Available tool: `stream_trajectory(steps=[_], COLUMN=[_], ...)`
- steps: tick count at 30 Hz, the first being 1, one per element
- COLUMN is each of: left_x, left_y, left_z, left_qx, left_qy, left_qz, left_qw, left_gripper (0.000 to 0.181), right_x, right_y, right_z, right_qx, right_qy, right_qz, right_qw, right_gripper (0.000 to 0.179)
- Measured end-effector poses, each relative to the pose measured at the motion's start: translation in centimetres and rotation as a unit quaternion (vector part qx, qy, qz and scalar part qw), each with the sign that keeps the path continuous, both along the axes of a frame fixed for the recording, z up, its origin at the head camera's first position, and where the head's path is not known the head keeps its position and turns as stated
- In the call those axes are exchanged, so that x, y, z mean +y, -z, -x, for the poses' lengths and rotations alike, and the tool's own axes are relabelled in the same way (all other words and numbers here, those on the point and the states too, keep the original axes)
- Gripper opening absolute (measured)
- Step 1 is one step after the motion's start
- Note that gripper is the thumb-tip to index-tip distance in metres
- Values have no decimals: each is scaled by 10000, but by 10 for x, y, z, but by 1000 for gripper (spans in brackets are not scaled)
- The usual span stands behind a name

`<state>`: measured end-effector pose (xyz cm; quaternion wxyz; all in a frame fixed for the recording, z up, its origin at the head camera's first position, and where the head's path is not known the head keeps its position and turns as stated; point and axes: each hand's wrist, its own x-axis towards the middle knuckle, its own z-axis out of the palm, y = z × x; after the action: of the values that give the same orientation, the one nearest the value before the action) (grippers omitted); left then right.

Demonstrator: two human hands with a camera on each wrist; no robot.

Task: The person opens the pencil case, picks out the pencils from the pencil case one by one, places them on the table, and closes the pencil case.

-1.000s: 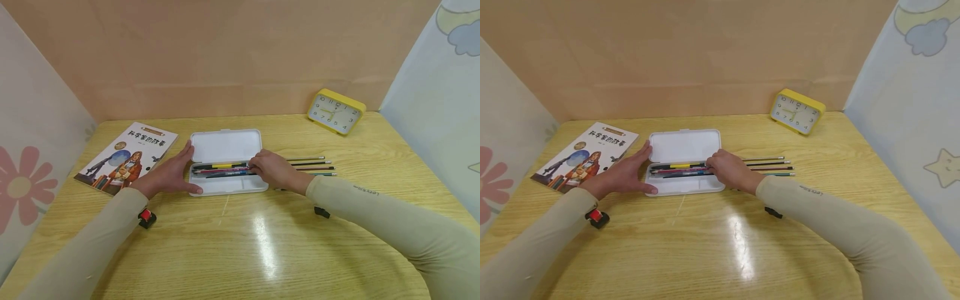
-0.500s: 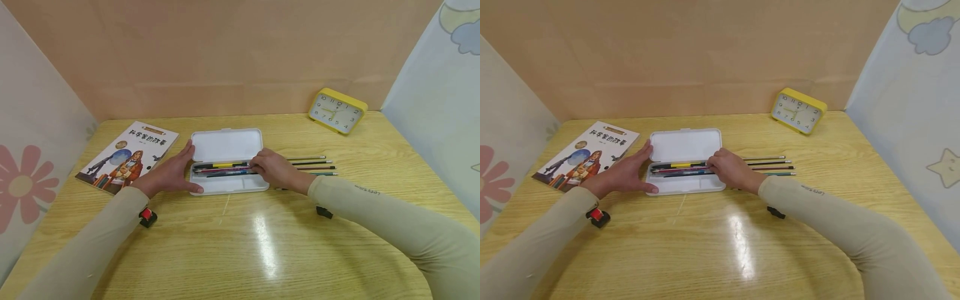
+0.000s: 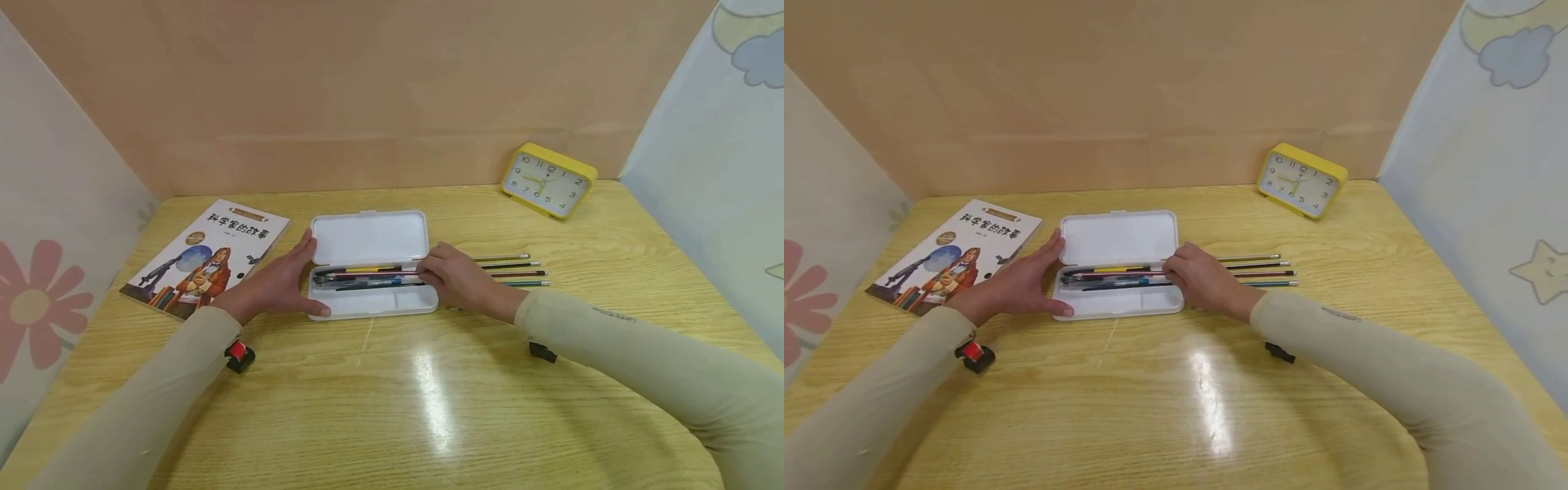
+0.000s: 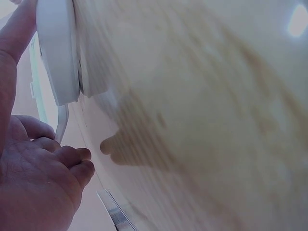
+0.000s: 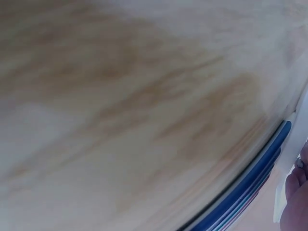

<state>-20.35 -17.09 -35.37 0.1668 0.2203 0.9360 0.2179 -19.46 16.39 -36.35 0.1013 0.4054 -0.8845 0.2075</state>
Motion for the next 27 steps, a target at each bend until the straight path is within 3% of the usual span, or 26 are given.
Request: stream_trajectory(steps=[11, 27], left_x=[-1, -3], left_y=[0, 2], left_z=[0, 0], left_qx=[-21, 20], left_qy=[31, 91], left_qz=[-30, -73], left_qw=[10000, 9999], left_gripper=[136, 136], right_x=[35, 90], right_y=[-3, -4], right_z=[-17, -48], right_qx=[471, 883], right_qy=[-65, 304], right_qz=[339, 471], right_qw=[9983, 9945], right_gripper=[11, 25])
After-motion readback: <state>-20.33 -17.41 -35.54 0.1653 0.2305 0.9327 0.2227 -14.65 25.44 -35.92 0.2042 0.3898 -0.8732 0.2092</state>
